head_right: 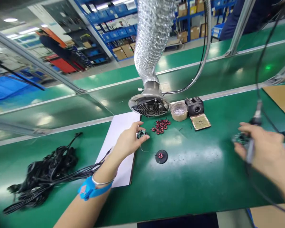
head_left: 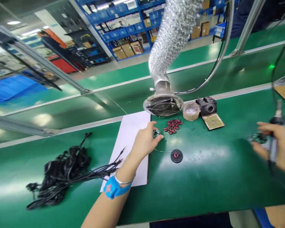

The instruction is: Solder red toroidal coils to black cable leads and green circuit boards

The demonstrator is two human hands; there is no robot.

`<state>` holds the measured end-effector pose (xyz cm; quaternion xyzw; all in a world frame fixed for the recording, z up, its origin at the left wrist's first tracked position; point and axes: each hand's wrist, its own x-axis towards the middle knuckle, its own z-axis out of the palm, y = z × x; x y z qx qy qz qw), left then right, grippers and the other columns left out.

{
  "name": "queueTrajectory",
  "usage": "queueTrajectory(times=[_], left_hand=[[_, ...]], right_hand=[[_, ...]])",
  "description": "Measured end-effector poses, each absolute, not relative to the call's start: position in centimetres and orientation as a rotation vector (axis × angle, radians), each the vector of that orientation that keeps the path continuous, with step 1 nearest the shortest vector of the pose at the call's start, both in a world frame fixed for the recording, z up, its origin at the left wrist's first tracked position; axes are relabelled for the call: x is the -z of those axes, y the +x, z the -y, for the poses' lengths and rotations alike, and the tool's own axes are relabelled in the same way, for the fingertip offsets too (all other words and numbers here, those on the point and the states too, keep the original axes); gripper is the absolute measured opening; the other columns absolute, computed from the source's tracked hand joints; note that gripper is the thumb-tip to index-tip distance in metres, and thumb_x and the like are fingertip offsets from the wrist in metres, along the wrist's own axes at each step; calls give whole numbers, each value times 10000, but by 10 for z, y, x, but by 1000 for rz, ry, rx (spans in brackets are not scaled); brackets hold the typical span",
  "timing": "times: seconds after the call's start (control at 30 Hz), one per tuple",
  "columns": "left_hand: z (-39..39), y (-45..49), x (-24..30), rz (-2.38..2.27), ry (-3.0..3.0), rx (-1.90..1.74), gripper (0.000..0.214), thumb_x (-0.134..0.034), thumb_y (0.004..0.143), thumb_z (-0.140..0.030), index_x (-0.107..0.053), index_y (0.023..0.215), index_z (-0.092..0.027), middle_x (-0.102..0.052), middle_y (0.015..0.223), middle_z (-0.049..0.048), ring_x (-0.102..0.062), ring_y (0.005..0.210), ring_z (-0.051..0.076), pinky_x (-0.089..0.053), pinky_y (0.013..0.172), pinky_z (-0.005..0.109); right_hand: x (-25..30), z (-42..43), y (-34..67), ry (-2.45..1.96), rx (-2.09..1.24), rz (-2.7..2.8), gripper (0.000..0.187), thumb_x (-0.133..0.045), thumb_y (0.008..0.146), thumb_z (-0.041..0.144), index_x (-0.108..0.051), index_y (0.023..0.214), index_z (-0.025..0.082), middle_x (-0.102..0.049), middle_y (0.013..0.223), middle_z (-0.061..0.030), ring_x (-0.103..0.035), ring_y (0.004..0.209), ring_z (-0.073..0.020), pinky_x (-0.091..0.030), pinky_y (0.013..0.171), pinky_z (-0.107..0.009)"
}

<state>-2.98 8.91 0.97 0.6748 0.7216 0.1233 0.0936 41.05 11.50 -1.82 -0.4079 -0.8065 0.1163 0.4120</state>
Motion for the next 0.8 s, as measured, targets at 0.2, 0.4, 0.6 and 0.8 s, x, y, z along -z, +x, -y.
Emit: queueTrajectory(times=[0.2,0.4,0.6,0.8], left_hand=[[-82,-32,5,-2135,2076,-282,466,-627,864,-360,-447,1262,-198,-744,1070,82,-716,890,288,-514,760,390],[-56,-12,-3,-2156,2432,-487,494,-644,852,-357,-491,1260,-124,-618,1234,201,-592,1125,382,-482,874,506],[-21,49,-9,-1452,2263,-710,245,-506,929,-210,-536,1168,-169,-626,1111,108,-613,1027,222,-535,889,364],[-24,72,-5,-1309,2089,-506,394,-365,933,-81,-450,1316,-123,-533,1290,158,-592,1124,243,-546,931,397]], right_hand=[[17,-48,290,-1158,-189,2331,428,-580,800,109,-460,1206,170,-646,1156,-158,-653,910,-266,-447,822,-445],[20,-31,278,-1157,-297,2253,425,-600,842,166,-438,1234,184,-594,1235,-180,-600,1109,-301,-415,916,-498],[32,-25,274,-1297,-201,1951,548,-737,807,335,-430,1234,182,-565,1248,-178,-636,813,-204,-553,749,-392],[30,-29,286,-1013,-539,2119,477,-571,824,80,-413,1262,181,-559,1263,-143,-588,1191,-233,-535,982,-381]])
